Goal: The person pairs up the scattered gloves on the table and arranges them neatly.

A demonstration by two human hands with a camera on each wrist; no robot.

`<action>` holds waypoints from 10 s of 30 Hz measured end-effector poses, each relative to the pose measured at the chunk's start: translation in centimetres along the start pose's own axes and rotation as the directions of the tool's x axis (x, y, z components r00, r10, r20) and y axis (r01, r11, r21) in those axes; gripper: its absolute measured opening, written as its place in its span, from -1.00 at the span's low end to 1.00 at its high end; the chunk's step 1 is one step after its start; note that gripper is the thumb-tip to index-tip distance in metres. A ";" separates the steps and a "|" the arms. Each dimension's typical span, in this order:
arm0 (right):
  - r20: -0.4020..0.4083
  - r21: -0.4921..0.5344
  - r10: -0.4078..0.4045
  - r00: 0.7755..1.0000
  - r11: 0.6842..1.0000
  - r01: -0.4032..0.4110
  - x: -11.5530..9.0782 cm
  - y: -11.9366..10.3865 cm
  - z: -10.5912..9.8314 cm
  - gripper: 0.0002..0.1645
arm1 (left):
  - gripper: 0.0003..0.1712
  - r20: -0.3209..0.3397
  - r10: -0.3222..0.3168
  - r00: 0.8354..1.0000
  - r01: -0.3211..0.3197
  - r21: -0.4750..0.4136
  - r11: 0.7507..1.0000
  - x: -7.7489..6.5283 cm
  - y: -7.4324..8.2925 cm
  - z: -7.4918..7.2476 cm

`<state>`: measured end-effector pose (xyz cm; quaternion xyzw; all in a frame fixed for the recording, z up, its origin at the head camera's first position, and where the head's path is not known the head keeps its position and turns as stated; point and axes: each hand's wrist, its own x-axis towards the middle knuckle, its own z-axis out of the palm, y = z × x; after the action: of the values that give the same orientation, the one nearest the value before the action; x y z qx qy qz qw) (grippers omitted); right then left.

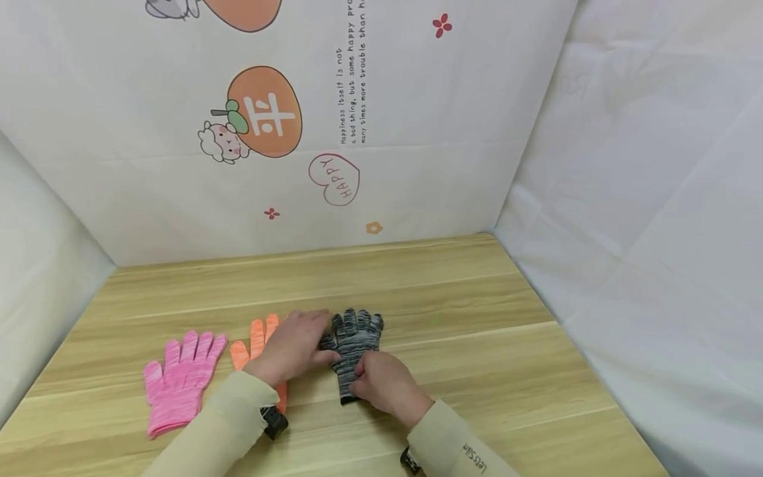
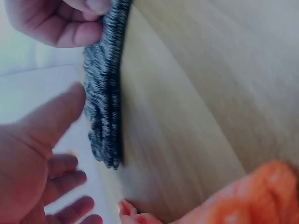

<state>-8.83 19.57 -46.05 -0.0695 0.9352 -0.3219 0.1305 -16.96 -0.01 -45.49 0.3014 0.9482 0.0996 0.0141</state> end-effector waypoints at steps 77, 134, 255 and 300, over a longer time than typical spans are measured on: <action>-0.044 -0.040 -0.039 0.998 0.999 0.038 -0.2 -0.3 0.1 -0.78 | -0.80 -0.116 0.012 0.993 0.007 0.164 0.986 8.1 2.9 3.5; -0.033 -0.043 -0.036 0.999 0.998 0.035 -0.2 -0.2 0.1 -0.78 | -0.68 -0.044 0.025 0.999 -0.042 -0.447 0.894 -1.7 3.7 0.7; -0.162 0.106 0.246 0.956 0.967 -0.231 5.8 4.5 -4.6 -0.52 | -0.63 -0.056 0.200 0.978 -0.206 -0.132 0.970 -4.9 5.9 3.2; 0.001 0.376 0.073 0.997 0.924 -0.068 1.2 1.8 -1.2 -0.83 | -0.81 -0.218 0.022 0.976 -0.067 -0.199 0.978 -3.3 3.2 1.4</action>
<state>-10.43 21.42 -46.44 -0.0075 0.8590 -0.4904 0.1466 -12.32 0.86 -46.38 0.3072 0.9218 0.2288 -0.0595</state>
